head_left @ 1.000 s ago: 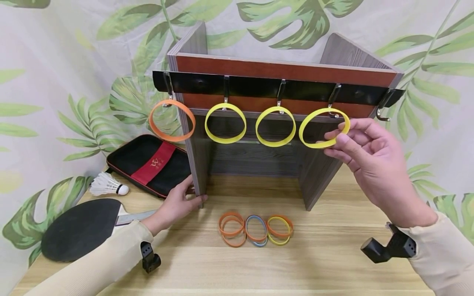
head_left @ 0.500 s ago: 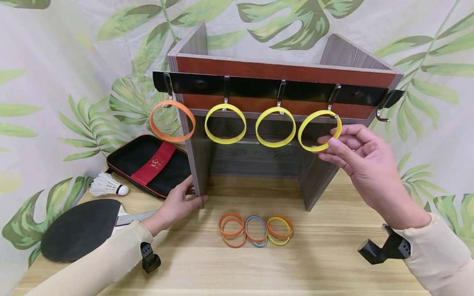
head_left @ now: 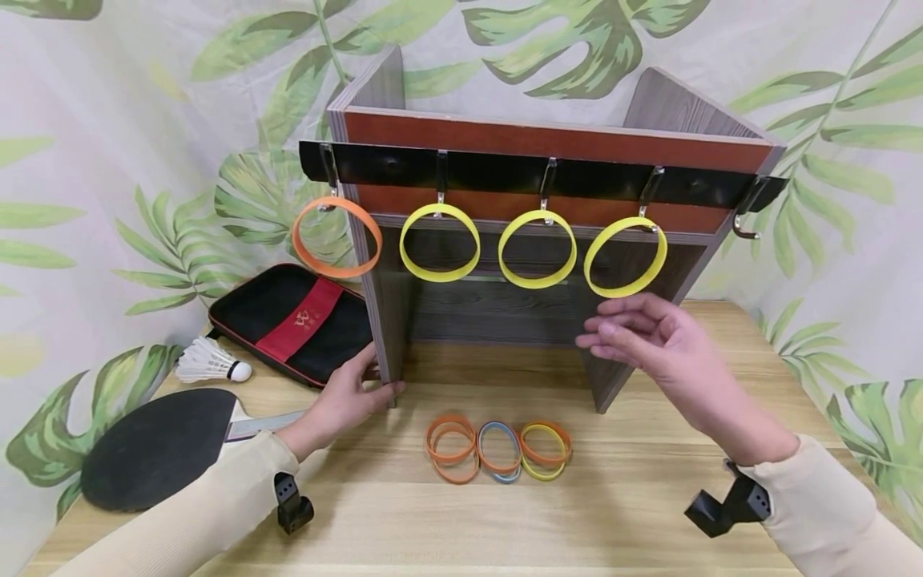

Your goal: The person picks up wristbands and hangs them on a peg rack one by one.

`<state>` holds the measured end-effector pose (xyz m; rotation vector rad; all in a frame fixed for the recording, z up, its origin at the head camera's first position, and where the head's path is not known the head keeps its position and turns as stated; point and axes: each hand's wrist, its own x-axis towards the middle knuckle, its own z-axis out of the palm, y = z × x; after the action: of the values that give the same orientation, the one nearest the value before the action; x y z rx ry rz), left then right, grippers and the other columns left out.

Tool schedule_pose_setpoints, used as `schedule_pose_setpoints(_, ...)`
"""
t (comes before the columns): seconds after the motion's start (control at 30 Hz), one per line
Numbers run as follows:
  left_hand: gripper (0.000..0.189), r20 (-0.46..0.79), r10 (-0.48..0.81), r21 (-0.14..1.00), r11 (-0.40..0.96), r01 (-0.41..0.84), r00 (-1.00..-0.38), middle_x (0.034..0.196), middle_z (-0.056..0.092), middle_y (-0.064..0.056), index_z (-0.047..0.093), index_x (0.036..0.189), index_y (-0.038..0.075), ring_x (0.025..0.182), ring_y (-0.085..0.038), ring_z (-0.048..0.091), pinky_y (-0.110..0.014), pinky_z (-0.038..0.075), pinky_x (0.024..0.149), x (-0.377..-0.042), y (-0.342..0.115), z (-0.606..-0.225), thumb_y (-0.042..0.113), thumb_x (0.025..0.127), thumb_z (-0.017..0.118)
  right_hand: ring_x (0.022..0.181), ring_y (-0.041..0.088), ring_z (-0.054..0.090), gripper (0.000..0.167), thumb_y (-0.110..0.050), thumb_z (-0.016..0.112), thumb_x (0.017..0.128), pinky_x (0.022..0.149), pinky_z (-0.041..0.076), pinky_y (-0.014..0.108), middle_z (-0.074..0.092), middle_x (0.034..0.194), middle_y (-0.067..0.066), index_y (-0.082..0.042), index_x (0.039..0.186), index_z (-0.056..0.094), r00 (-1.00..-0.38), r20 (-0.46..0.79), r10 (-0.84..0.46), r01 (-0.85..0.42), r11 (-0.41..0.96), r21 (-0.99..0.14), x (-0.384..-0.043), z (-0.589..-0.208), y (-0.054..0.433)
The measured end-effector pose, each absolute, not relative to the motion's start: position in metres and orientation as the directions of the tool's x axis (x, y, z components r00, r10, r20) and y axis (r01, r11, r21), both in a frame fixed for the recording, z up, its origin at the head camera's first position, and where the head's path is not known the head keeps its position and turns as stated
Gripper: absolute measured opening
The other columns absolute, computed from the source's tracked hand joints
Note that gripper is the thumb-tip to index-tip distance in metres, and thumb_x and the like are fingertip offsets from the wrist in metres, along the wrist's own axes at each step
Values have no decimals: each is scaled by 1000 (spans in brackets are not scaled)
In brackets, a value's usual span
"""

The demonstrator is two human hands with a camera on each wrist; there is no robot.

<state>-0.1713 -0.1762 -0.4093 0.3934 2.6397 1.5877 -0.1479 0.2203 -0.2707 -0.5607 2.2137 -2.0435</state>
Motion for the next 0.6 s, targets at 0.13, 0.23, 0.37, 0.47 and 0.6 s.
schedule_pose_setpoints(0.13, 72, 101, 231, 873, 445, 198, -968, 156, 51, -25, 37, 161, 8, 131, -45, 62, -44, 60, 93, -171, -177, -409, 10, 98, 72, 98, 11, 78, 26, -5, 63, 104, 88, 63, 28, 76, 107, 4, 10, 123, 54, -931, 96, -352, -175, 199, -964, -150, -287, 217)
schedule_pose_setpoints(0.23, 71, 94, 231, 877, 442, 191, -968, 156, 51, -26, 37, 161, 8, 131, -45, 61, -40, 61, 89, -171, -177, -409, 10, 98, 71, 94, 8, 77, 28, -3, 61, 103, 85, 63, 27, 75, 108, 15, 16, 123, 54, -920, 51, -388, -175, 292, -940, -152, -305, 215)
schedule_pose_setpoints(0.37, 72, 76, 234, 886, 430, 173, -969, 157, 50, -27, 36, 161, 8, 131, -46, 61, -32, 62, 82, -171, -177, -408, 10, 98, 71, 85, 3, 73, 23, 0, 63, 100, 78, 64, 28, 73, 102, 24, 15, 118, 59, -904, 22, -428, -219, 418, -882, -154, -333, 215)
schedule_pose_setpoints(0.47, 73, 75, 236, 887, 428, 172, -969, 157, 50, -27, 36, 161, 9, 131, -46, 61, -30, 61, 80, -171, -177, -408, 10, 98, 71, 81, 9, 70, 18, -1, 65, 99, 71, 63, 30, 73, 96, 20, 10, 113, 64, -898, 7, -440, -263, 524, -810, -153, -352, 215)
schedule_pose_setpoints(0.6, 73, 77, 238, 889, 423, 174, -968, 157, 49, -27, 35, 162, 9, 133, -47, 60, -30, 61, 81, -171, -177, -408, 9, 98, 71, 75, 9, 65, 14, -5, 66, 97, 65, 57, 25, 74, 90, 12, 5, 107, 67, -889, -12, -457, -311, 625, -715, -152, -372, 218)
